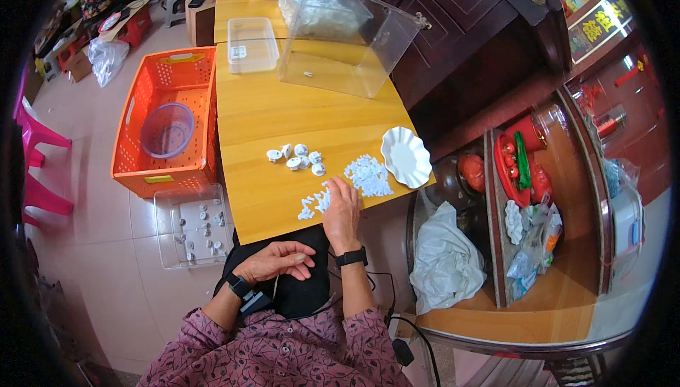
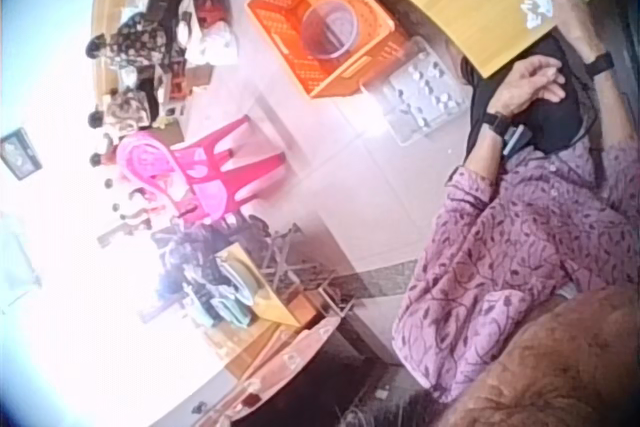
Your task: Assembling small white plastic components by hand.
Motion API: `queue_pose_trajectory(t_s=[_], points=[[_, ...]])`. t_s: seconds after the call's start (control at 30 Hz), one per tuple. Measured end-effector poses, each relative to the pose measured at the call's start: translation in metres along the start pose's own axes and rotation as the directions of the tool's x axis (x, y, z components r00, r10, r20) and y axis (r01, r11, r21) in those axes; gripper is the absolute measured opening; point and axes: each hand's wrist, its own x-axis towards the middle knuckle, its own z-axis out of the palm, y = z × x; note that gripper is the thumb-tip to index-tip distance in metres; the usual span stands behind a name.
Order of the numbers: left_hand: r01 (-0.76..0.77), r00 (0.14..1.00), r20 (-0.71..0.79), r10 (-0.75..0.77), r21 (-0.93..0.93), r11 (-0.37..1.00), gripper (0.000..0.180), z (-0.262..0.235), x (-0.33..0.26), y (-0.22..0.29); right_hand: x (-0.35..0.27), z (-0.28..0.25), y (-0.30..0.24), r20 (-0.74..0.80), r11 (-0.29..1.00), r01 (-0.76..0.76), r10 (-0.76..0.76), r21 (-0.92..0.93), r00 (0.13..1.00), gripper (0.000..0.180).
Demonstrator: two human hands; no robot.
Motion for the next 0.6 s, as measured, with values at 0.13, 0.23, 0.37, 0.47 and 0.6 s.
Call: queue_pose_trajectory(t_s=[0.13, 0.23, 0.37, 0.47, 0.6], points=[[0.009, 1.000, -0.013, -0.009, 0.002, 1.000, 0.039, 0.000, 0.000, 0.000, -0.006, 0.003, -0.004, 0.051, 0.999, 0.042, -0.042, 0.001, 0.998, 0.038], [0.009, 1.000, -0.018, -0.008, 0.008, 1.000, 0.037, -0.004, -0.001, -0.002, -0.009, 0.006, 0.002, 0.106, 0.994, 0.019, -0.029, 0.103, 0.994, 0.040], [0.005, 1.000, -0.020, -0.005, 0.004, 1.000, 0.036, -0.003, -0.003, 0.000, -0.003, -0.005, 0.029, 0.031, 0.995, -0.086, 0.084, 0.058, 0.996, 0.044], [-0.001, 1.000, -0.010, 0.001, 0.005, 1.000, 0.035, -0.001, -0.002, 0.000, 0.001, -0.008, 0.051, 0.008, 0.984, -0.160, 0.161, -0.076, 0.987, 0.049], [0.001, 1.000, -0.022, -0.001, 0.012, 1.000, 0.038, 0.001, -0.001, 0.001, -0.003, -0.008, 0.055, 0.050, 0.978, -0.152, 0.160, -0.140, 0.986, 0.045]])
